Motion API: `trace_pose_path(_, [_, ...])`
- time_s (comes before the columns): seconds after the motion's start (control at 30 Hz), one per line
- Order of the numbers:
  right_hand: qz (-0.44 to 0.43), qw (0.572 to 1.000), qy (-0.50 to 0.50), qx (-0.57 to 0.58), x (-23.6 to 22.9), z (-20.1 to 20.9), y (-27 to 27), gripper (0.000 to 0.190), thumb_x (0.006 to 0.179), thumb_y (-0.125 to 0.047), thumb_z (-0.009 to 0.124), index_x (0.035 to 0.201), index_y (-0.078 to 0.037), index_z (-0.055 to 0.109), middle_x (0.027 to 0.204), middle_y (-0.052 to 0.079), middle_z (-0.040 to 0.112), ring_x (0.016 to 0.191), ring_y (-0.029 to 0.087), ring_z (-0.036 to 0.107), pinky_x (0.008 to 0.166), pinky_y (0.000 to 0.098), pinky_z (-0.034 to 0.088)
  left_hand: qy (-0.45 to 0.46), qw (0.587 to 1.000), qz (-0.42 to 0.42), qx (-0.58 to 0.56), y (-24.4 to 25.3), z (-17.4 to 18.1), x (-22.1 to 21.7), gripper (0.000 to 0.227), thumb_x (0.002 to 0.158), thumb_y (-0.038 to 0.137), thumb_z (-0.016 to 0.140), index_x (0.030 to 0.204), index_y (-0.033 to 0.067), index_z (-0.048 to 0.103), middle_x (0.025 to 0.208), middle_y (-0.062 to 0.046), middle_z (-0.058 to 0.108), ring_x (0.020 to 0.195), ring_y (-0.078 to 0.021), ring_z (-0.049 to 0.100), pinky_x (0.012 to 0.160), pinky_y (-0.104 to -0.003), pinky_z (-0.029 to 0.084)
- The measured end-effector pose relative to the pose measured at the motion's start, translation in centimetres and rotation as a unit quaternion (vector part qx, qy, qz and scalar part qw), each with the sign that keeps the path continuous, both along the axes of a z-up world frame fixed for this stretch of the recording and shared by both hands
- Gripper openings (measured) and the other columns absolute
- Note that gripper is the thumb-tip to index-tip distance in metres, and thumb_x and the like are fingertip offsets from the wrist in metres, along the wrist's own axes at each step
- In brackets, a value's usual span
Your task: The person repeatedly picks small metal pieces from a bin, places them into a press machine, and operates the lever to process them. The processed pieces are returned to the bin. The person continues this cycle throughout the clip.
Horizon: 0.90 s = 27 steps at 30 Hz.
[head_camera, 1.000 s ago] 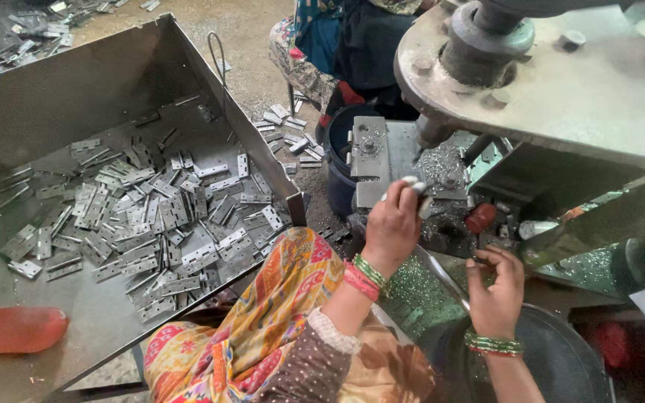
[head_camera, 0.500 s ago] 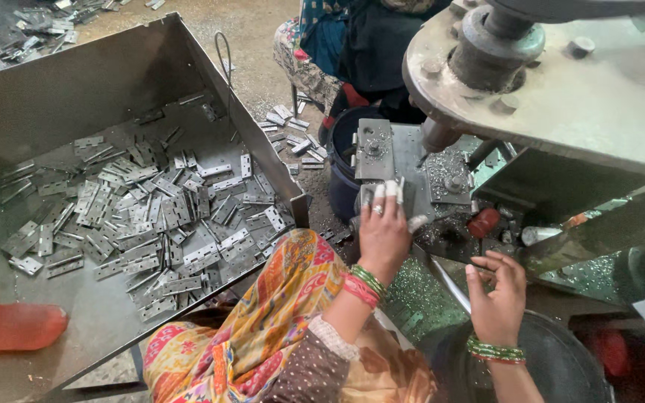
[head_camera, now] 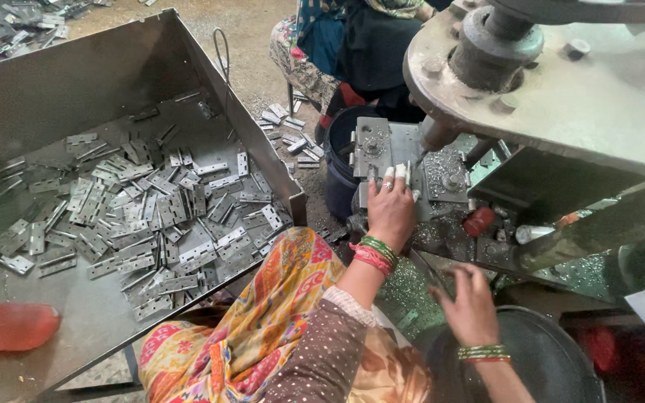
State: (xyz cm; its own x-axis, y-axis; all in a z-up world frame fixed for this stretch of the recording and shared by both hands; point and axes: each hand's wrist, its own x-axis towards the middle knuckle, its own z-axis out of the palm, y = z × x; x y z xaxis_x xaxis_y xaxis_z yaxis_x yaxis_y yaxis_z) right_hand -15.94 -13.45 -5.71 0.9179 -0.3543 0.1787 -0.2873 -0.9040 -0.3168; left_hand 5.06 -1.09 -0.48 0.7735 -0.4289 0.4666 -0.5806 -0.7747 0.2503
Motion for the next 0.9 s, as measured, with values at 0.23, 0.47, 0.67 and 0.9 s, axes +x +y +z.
trace_pose_path(0.23, [0.000,0.974,0.224,0.021,-1.3,-11.0,-1.4,0.067,0.088,-0.052,0.068,0.134,-0.006,0.051,0.091,0.018,0.073,0.077,0.032,0.076,0.065,0.0430,0.061,-0.024,0.999,-0.002,0.024,0.3,0.4,-0.3,0.038,0.080,0.018,0.062,0.114,0.0056,0.074,0.139,-0.015,0.060,0.133,-0.0306,0.054,0.110,-0.055,0.038])
trace_pose_path(0.47, [0.032,0.960,0.271,0.062,1.2,-5.8,-4.8,0.065,0.083,-0.059,0.070,0.116,-0.005,0.058,0.083,0.020,0.076,0.079,0.038,0.076,0.072,0.0474,0.060,-0.011,1.000,-0.005,0.010,-0.8,-0.2,1.5,0.031,0.084,0.017,0.061,0.110,0.0078,0.076,0.129,-0.017,0.063,0.128,-0.0329,0.056,0.109,-0.057,0.039])
trace_pose_path(0.67, [-0.046,0.970,0.229,0.067,-0.3,-5.9,-1.7,0.051,0.086,-0.057,0.067,0.097,-0.007,0.067,0.081,0.019,0.074,0.076,0.038,0.076,0.070,0.0492,0.058,-0.041,0.999,0.016,0.005,-1.7,-0.4,2.8,0.029,0.087,0.019,0.060,0.106,0.0058,0.077,0.126,-0.015,0.066,0.126,-0.0315,0.058,0.107,-0.055,0.041])
trace_pose_path(0.9, [0.043,0.976,0.200,0.080,1.1,-4.2,-3.7,0.056,0.081,-0.051,0.072,0.111,-0.005,0.060,0.085,0.022,0.074,0.079,0.041,0.073,0.071,0.0509,0.057,-0.019,1.000,0.003,0.005,-0.7,-0.7,0.9,0.027,0.089,0.020,0.060,0.104,0.0059,0.076,0.123,-0.014,0.066,0.126,-0.0329,0.058,0.107,-0.058,0.040])
